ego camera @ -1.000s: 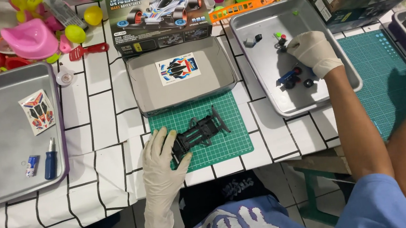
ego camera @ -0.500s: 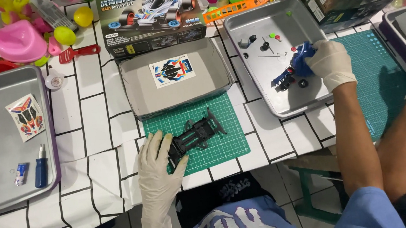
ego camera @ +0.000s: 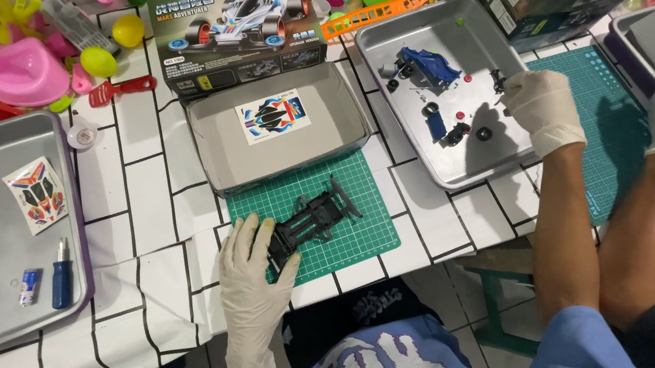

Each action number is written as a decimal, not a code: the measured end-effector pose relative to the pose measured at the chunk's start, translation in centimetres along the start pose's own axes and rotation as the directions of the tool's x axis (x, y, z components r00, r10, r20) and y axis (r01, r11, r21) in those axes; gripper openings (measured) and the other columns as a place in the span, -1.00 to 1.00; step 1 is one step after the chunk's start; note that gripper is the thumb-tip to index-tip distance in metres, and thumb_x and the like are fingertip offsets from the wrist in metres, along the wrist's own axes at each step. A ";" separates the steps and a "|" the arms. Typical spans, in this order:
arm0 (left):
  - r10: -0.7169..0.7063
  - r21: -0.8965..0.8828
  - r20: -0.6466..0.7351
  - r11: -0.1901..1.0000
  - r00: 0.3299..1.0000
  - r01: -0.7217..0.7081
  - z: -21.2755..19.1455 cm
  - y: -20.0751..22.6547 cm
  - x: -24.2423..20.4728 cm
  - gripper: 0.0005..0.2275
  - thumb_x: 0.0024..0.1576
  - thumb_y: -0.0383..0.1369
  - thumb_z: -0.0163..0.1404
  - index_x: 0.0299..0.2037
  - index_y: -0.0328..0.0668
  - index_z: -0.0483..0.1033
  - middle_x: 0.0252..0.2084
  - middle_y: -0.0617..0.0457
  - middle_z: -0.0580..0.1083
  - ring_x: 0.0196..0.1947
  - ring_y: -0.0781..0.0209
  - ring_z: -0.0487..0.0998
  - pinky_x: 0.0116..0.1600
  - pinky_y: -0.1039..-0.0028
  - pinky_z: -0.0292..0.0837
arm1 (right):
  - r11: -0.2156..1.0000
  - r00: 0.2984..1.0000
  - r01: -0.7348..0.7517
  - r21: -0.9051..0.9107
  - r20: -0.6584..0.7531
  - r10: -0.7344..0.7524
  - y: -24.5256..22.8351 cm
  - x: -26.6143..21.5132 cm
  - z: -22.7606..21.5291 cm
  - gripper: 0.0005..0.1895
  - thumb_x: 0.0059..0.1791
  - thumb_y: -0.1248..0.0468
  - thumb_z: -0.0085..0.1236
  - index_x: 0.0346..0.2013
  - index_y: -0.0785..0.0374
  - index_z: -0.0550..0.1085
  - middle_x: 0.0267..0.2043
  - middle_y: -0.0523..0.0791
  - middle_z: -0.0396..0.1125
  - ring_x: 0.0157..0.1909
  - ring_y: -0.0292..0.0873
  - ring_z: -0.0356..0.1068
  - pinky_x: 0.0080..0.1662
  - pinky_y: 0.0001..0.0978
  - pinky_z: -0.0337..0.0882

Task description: The person assembles a model car chassis on a green cutting mat. They place the chassis, attach a blue motor, and secure it using a screwdriver. They also handle small parts and a sticker sheet during the process.

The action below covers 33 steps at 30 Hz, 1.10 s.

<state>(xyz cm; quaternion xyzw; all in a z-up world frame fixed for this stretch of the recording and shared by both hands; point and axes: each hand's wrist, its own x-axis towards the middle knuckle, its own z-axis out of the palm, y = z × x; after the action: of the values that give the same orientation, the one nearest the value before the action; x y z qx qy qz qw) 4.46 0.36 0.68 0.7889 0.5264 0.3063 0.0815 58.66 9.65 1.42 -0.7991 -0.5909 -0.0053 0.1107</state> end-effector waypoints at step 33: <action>-0.091 -0.117 -0.041 0.989 0.995 0.085 0.7 5.0 -0.7 0.04 -0.23 0.28 0.24 0.37 -0.26 0.16 0.38 -0.28 0.20 0.42 -0.40 0.12 0.37 -0.40 -0.24 | 0.472 0.609 0.725 0.502 -0.146 -0.780 -29.0 -11.2 0.8 -0.73 -0.04 0.45 0.18 -0.04 0.39 0.53 -0.33 0.03 0.50 -0.24 -0.01 0.54 -0.19 -0.20 0.59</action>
<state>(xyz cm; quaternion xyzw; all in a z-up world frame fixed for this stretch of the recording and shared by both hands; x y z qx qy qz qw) 8.64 -2.26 2.11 0.7517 0.5439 0.3503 0.1283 27.74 7.30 4.03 -0.3954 -0.8641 0.1458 0.2752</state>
